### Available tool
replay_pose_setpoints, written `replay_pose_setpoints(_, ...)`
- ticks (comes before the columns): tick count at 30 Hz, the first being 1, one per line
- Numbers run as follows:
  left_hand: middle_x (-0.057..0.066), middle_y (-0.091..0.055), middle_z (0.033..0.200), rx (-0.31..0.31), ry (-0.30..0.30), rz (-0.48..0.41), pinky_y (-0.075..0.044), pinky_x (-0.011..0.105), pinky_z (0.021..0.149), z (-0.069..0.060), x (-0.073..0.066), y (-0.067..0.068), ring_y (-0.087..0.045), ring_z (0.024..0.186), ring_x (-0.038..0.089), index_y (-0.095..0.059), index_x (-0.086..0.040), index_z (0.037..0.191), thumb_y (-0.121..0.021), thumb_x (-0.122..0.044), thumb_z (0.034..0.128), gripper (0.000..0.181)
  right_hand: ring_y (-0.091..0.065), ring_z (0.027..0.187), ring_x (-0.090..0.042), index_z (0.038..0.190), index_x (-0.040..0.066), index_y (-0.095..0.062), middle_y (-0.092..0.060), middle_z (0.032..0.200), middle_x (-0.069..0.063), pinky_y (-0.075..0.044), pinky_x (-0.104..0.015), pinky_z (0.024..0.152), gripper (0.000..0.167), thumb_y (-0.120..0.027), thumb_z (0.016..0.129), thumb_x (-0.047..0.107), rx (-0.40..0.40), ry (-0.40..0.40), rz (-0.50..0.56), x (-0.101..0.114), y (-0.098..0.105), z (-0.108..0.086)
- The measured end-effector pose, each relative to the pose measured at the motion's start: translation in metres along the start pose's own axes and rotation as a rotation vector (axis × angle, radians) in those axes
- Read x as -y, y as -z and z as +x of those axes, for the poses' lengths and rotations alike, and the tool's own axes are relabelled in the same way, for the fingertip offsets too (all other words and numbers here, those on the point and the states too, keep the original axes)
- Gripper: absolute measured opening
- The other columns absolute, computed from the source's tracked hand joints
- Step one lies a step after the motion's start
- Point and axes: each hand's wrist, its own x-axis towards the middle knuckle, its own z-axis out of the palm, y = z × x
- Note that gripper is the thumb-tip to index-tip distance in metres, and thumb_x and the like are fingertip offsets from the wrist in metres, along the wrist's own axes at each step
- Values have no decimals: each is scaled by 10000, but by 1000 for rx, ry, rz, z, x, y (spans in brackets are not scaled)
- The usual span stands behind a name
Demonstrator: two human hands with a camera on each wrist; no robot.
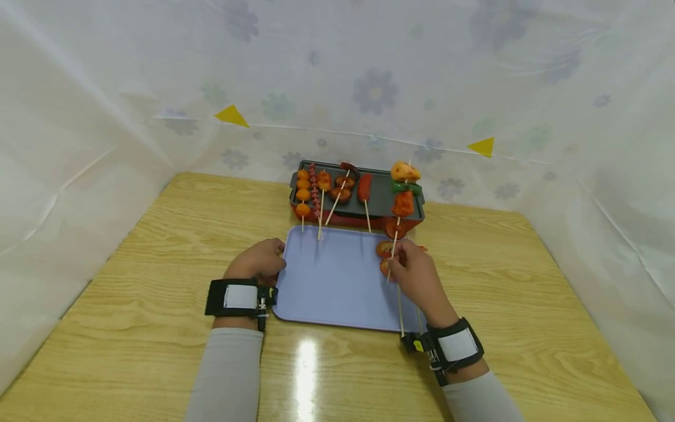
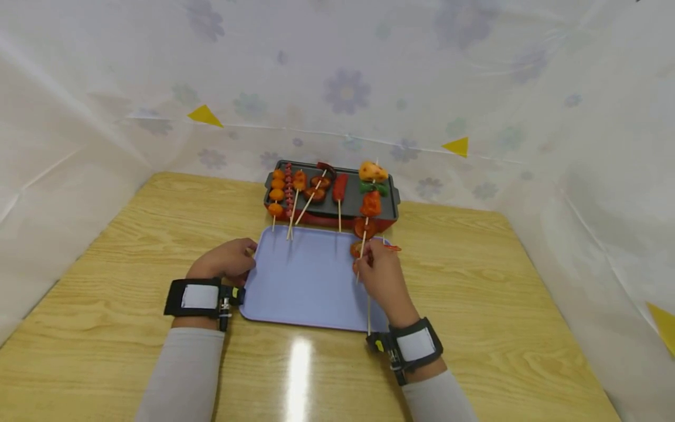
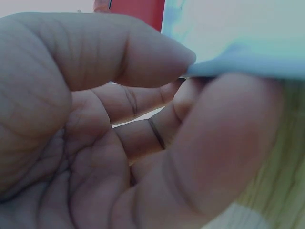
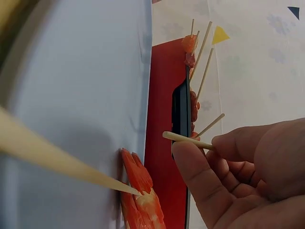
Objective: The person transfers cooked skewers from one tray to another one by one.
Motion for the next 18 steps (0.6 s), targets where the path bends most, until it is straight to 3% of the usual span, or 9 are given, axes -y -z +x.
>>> replay_pose_setpoints(10, 194, -587, 1069, -2, 14, -12, -570, 336, 601, -1, 0, -1, -636, 744, 257, -406, 50, 1432, -507, -18, 923, 524, -639, 650, -173, 985, 46, -561, -588, 795, -75, -530, -306, 567, 29, -579, 966, 59, 23, -102, 55, 4, 1, -10)
replay_pose_setpoints(18, 197, -583, 1059, -1, 12, -8, -572, 334, 595, -2, -1, 0, -635, 738, 260, -407, 58, 1429, -507, -15, 923, 522, -611, 626, -156, 999, -4, -582, -592, 809, -84, -517, -275, 534, 73, -580, 929, 18, 51, -94, 29, 8, -2, -16)
